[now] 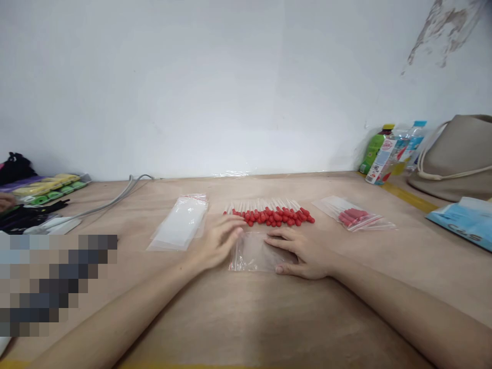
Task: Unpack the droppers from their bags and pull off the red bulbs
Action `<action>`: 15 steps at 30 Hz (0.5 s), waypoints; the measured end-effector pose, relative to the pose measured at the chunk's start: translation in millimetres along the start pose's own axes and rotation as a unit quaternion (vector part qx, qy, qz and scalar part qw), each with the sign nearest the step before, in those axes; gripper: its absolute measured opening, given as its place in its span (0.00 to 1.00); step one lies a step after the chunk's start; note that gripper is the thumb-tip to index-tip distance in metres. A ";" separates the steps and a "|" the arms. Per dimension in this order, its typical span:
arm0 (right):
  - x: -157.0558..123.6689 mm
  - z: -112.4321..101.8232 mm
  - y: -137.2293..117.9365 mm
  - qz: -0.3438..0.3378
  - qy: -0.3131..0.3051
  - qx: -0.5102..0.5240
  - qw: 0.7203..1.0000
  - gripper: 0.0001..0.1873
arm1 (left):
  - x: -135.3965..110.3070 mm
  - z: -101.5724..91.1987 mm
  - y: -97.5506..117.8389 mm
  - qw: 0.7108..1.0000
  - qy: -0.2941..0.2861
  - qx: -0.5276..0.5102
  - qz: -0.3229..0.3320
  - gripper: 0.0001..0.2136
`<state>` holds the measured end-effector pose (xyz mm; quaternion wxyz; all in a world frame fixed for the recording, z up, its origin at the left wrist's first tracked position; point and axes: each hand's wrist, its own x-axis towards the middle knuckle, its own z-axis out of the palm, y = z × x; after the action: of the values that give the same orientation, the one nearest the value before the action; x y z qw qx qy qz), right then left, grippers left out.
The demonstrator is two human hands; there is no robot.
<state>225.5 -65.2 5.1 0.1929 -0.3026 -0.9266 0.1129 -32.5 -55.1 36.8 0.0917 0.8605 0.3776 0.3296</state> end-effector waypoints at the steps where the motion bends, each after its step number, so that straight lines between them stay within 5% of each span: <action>1: 0.0 0.5 0.6 -0.005 -0.001 -0.001 1.000 0.34 | -2.3 1.1 8.4 0.997 -0.076 0.003 0.034 0.16; 4: -0.7 0.9 2.0 -0.011 -0.002 -0.002 1.000 0.35 | -8.3 4.4 20.7 0.964 -0.255 0.038 0.065 0.24; 7: -1.6 0.0 1.9 -0.004 -0.011 -0.007 1.000 0.35 | -11.8 5.1 19.3 0.940 -0.334 0.064 0.041 0.29; 11: -2.0 0.3 -0.5 -0.023 0.019 -0.003 1.000 0.34 | -13.0 7.3 13.9 0.962 -0.272 0.023 -0.019 0.26; 15: -1.8 -1.5 1.4 -0.017 0.194 -0.048 0.980 0.16 | -11.5 14.2 5.2 0.983 -0.141 -0.070 -0.092 0.21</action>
<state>228.2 -65.1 5.5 0.3563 -0.3114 -0.8809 0.0045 -26.0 -65.6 22.3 0.2333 0.8515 0.4144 0.2211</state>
